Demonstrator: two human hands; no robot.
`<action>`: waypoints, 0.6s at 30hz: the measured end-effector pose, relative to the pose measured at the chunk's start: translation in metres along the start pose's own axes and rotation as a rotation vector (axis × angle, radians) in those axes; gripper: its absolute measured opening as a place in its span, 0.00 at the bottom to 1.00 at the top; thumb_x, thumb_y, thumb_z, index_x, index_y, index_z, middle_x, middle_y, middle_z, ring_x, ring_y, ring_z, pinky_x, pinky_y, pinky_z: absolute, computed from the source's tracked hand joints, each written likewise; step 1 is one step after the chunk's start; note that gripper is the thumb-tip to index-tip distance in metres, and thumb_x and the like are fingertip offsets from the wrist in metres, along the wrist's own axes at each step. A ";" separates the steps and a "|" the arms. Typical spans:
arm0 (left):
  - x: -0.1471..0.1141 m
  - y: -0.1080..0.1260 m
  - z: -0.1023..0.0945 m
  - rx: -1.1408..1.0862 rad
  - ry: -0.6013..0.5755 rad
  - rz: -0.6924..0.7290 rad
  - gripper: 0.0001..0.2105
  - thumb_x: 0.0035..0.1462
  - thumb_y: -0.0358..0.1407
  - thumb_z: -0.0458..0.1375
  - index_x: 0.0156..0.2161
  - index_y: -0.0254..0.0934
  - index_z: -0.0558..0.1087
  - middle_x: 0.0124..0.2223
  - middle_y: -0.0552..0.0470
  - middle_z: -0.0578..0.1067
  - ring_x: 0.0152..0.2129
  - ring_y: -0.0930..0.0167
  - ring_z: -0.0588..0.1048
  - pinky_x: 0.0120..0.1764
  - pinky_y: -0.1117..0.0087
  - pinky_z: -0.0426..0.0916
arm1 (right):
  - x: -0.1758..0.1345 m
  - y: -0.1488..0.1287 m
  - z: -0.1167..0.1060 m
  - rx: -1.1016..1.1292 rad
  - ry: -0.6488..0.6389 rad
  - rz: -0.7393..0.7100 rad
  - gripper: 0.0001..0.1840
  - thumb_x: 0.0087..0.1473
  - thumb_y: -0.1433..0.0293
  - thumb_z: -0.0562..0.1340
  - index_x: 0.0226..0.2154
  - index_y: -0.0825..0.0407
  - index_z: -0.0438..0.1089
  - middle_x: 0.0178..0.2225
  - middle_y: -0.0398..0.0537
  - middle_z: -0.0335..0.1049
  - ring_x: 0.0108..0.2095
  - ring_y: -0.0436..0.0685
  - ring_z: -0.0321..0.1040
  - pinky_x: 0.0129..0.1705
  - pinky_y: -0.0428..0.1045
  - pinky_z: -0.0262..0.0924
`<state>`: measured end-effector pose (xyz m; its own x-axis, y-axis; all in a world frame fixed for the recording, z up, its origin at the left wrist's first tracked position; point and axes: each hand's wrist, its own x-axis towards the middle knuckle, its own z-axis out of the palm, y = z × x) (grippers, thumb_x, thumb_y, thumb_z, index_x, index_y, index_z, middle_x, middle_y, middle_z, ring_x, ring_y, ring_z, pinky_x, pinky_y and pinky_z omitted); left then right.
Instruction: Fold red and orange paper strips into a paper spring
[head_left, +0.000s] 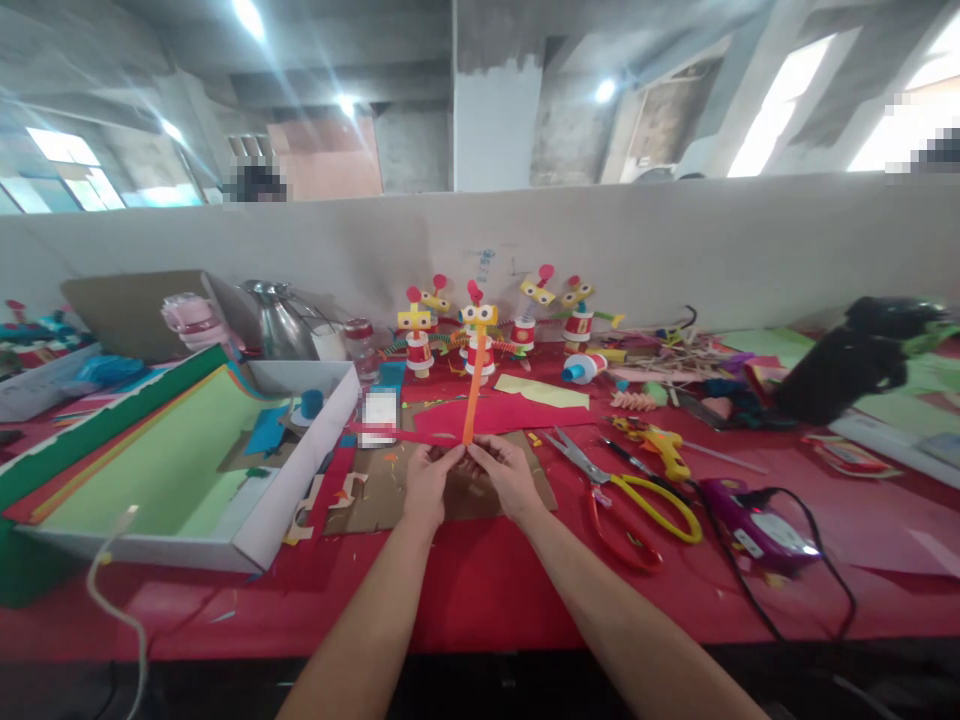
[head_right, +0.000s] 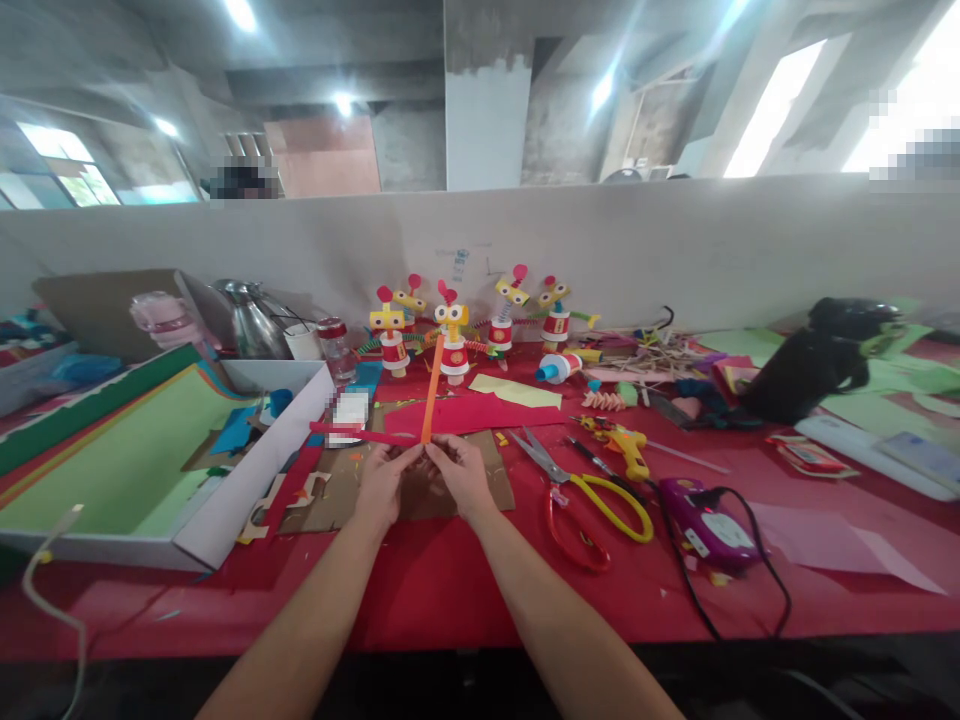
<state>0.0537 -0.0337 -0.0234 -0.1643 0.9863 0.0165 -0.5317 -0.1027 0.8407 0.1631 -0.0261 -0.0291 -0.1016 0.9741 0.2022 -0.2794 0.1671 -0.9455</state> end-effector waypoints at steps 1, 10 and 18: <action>0.000 0.000 -0.001 0.001 -0.008 -0.005 0.16 0.34 0.34 0.69 0.31 0.33 0.72 0.24 0.54 0.75 0.21 0.71 0.74 0.29 0.70 0.66 | 0.000 0.000 0.000 -0.002 -0.002 -0.003 0.11 0.44 0.61 0.64 0.27 0.52 0.72 0.21 0.42 0.69 0.21 0.49 0.61 0.23 0.45 0.57; 0.003 0.001 -0.003 0.001 -0.051 -0.059 0.14 0.30 0.34 0.69 0.26 0.32 0.73 0.23 0.50 0.76 0.24 0.68 0.75 0.32 0.68 0.67 | 0.003 -0.004 -0.004 0.109 0.007 0.099 0.11 0.40 0.63 0.66 0.24 0.54 0.72 0.19 0.41 0.69 0.19 0.47 0.61 0.22 0.43 0.54; 0.001 0.001 -0.004 -0.041 -0.033 -0.056 0.13 0.30 0.32 0.69 0.27 0.34 0.74 0.26 0.53 0.76 0.25 0.72 0.74 0.32 0.71 0.66 | 0.002 -0.006 -0.003 0.098 0.016 0.083 0.11 0.39 0.63 0.66 0.25 0.54 0.73 0.18 0.42 0.68 0.18 0.46 0.60 0.20 0.43 0.53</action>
<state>0.0494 -0.0332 -0.0244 -0.1063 0.9943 -0.0114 -0.5729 -0.0518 0.8180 0.1677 -0.0246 -0.0239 -0.1130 0.9864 0.1190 -0.3631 0.0705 -0.9291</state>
